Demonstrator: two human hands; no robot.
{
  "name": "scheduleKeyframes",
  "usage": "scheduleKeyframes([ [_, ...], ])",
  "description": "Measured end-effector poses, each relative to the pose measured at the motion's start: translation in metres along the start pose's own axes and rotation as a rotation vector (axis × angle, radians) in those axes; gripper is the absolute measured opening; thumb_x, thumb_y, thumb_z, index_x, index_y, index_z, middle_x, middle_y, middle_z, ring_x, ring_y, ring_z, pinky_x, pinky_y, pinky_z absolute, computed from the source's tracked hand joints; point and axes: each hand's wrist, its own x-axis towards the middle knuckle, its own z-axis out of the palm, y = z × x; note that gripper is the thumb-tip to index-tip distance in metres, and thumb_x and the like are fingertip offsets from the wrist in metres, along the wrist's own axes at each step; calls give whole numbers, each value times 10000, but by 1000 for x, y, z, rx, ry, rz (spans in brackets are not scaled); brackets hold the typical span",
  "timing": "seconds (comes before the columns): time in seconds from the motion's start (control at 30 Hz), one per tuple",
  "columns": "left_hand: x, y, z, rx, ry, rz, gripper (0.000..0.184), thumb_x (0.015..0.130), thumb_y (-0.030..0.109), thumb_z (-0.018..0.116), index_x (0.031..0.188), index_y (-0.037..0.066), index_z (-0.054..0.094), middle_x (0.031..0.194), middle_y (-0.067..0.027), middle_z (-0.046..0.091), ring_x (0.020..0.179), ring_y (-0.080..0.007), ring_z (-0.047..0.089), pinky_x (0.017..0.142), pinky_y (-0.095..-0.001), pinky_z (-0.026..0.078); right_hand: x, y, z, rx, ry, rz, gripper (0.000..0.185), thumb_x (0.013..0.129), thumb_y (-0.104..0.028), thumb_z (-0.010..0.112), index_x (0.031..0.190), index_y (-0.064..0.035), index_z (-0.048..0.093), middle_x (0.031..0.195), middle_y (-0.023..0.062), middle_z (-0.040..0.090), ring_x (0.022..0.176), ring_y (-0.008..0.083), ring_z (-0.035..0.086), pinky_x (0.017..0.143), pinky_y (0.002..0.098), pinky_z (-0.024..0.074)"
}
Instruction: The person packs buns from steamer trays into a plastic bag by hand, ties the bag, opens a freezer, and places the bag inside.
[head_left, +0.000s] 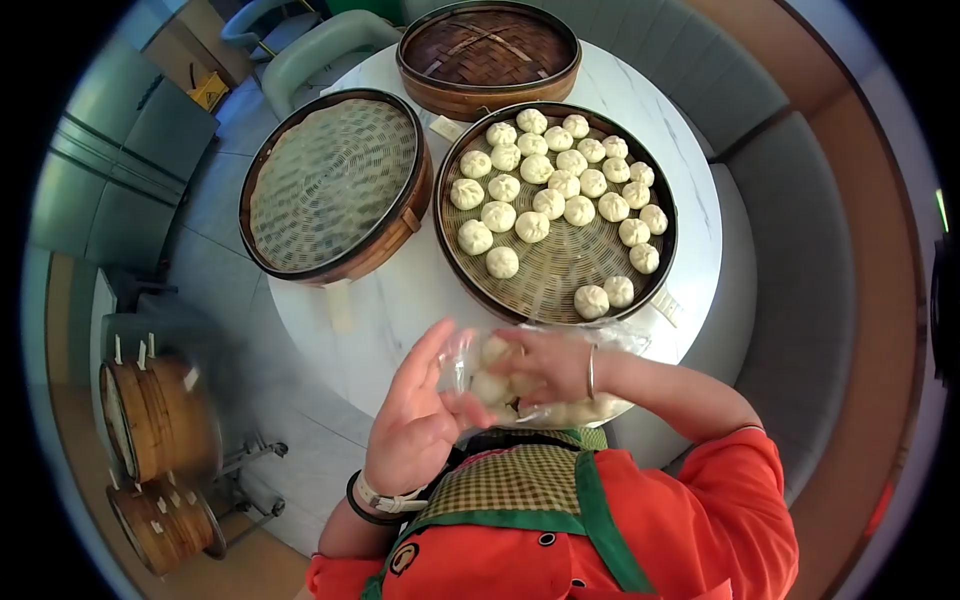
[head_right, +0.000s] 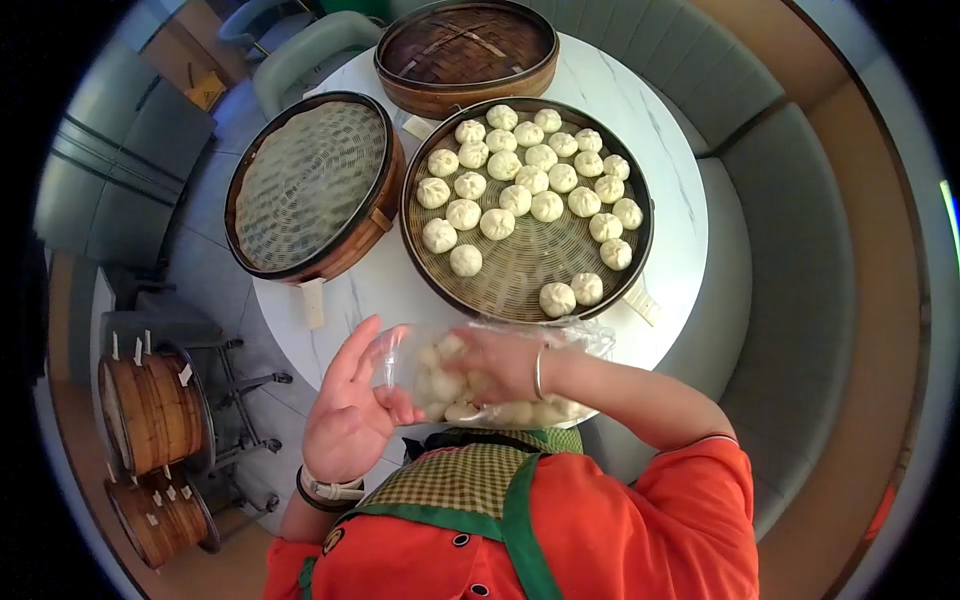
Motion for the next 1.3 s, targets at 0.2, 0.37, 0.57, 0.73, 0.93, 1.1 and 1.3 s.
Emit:
scheduleKeyframes([
  [0.2, -1, 0, -4, 32, 42, -13, 786, 705, 26, 499, 1388, 37, 111, 1390, -125, 214, 871, -221, 525, 805, -371, 451, -44, -10, -41, 314, 108, 338, 378, 761, -155, 648, 1120, -90, 551, 1033, 126, 583, 907, 271, 580, 800, 349, 465],
  [0.37, 4, -5, -1, 66, -3, -17, 790, 731, 84, 539, 1387, 28, 104, 1392, -130, 210, 870, -221, 523, 814, -367, 442, -53, 57, -62, -446, 258, 928, 612, 715, -468, 624, 1172, -82, 495, 1132, 174, 477, 1011, 335, 500, 858, 386, 428],
  [0.57, 3, -5, 1, 77, 5, -16, 799, 738, 105, 557, 1386, 23, 98, 1394, -152, 192, 873, -220, 527, 820, -364, 439, -25, 62, -51, -483, 14, 1064, 673, 673, -528, 623, 1136, -52, 515, 1180, 180, 447, 1017, 321, 484, 866, 390, 423],
  [0.73, 2, -4, -4, 72, -6, -3, 800, 737, 100, 554, 1386, 21, 93, 1395, -152, 187, 873, -218, 533, 824, -365, 439, -55, 68, -62, -69, 831, 705, 469, 717, -357, 652, 1009, -7, 541, 995, 156, 518, 886, 218, 530, 803, 321, 455],
  [0.93, 9, -2, 1, 54, -18, -2, 799, 730, 71, 552, 1386, 21, 97, 1397, -143, 188, 877, -220, 538, 833, -368, 439, -35, 7, -49, 628, 327, 299, 465, 772, -339, 635, 1083, -19, 503, 992, 88, 561, 891, 171, 551, 783, 285, 464],
  [1.1, 14, 5, 4, 30, -59, 40, 808, 729, 70, 567, 1386, 23, 101, 1400, -135, 187, 889, -222, 537, 837, -365, 434, -6, -22, -40, 239, 95, 301, 420, 748, -305, 635, 1067, -47, 538, 1015, 143, 555, 941, 233, 547, 803, 336, 440],
  [1.3, 10, 6, -5, 70, -12, 37, 839, 728, 104, 611, 1389, 34, 100, 1408, -135, 184, 880, -224, 538, 818, -357, 440, 61, 66, -74, -115, 500, 476, 492, 754, -353, 636, 1156, -100, 506, 1171, 150, 490, 1042, 286, 494, 879, 402, 397],
])
